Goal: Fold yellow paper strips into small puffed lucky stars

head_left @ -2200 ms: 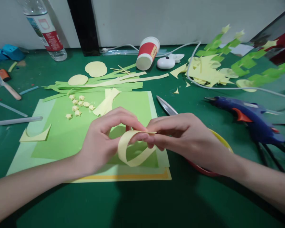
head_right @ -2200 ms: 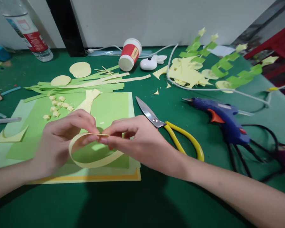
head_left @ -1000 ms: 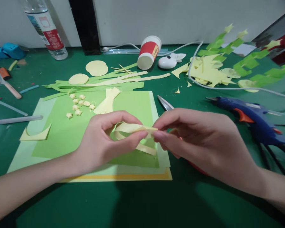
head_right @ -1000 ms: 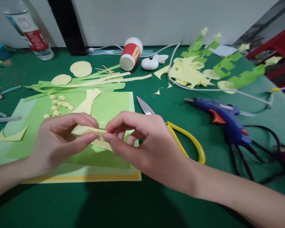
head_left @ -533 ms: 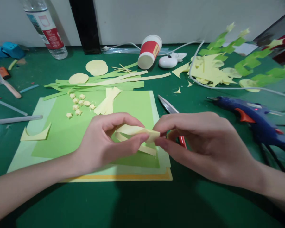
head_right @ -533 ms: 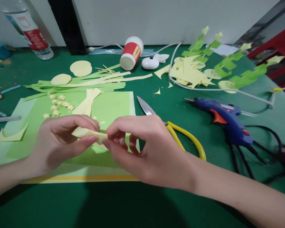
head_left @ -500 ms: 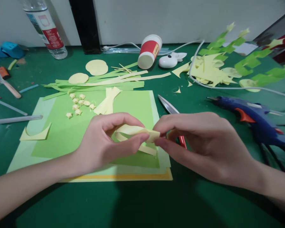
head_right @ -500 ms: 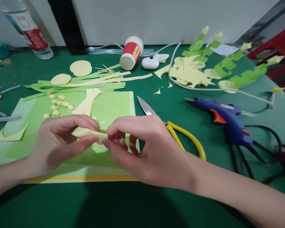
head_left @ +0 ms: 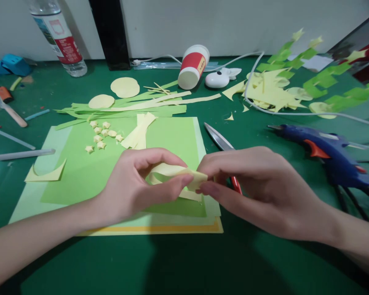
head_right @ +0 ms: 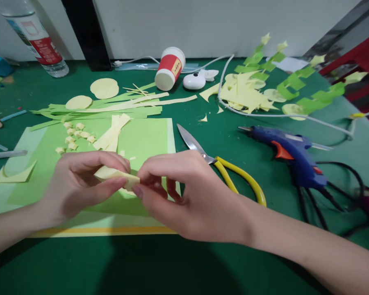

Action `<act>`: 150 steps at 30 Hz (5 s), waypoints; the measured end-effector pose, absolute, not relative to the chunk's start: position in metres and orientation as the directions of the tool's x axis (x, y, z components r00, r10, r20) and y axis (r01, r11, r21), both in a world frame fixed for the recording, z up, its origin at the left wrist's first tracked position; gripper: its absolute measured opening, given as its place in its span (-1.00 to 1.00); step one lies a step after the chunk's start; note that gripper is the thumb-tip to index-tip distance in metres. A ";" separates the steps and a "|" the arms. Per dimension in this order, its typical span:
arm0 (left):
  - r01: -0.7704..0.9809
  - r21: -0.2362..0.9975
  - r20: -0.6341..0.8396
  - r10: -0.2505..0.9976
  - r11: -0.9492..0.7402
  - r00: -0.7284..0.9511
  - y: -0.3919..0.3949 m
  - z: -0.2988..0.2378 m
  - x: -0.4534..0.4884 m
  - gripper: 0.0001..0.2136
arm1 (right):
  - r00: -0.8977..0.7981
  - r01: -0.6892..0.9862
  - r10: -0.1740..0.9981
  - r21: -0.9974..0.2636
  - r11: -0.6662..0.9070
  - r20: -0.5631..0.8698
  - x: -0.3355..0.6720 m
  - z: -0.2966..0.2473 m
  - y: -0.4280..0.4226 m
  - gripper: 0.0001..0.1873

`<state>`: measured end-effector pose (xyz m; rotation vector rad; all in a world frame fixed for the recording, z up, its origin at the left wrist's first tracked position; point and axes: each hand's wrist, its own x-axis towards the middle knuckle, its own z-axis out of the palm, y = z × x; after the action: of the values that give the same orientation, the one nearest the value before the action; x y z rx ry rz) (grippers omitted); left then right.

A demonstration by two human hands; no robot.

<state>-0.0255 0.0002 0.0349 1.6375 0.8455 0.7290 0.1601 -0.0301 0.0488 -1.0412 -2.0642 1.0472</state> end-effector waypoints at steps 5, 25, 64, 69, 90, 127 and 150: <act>0.163 0.983 -0.026 0.813 -0.085 0.581 0.001 0.037 -0.024 -0.97 | -0.561 0.350 0.819 -0.863 0.364 0.117 0.161 0.051 -0.028 -0.75; 0.211 0.968 -0.233 0.789 0.134 0.568 0.006 0.043 -0.023 -0.92 | -0.580 0.315 0.805 -0.878 0.360 0.123 0.162 0.046 -0.018 -0.68; 0.081 0.996 -0.022 0.832 -0.027 0.554 0.016 0.047 -0.026 -0.90 | -0.484 0.281 0.875 -0.951 0.127 -0.026 0.162 0.043 -0.024 -0.67; -0.107 0.956 -0.138 0.742 0.273 0.656 0.021 0.045 -0.026 -0.83 | -0.579 0.211 0.812 -0.948 0.239 0.076 0.161 0.042 -0.023 -0.68; 0.096 0.971 -0.229 0.744 0.218 0.628 0.008 0.041 -0.021 -0.96 | -0.576 0.277 0.799 -0.878 0.391 0.175 0.157 0.043 -0.028 -0.67; 0.038 0.888 -0.364 0.650 0.458 0.667 0.007 0.040 -0.019 -0.88 | -0.426 0.396 0.682 -0.556 0.731 0.594 0.163 0.037 -0.021 -0.84; 0.247 0.671 0.453 0.650 -0.699 0.611 0.011 0.035 -0.023 -0.93 | -0.155 -0.111 0.971 -0.974 -0.199 -0.181 0.152 0.036 -0.028 -0.94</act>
<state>-0.0231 0.0110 0.0351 2.2769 0.7044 0.9467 0.1519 -0.0276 0.0359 -1.1806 -1.1213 1.5156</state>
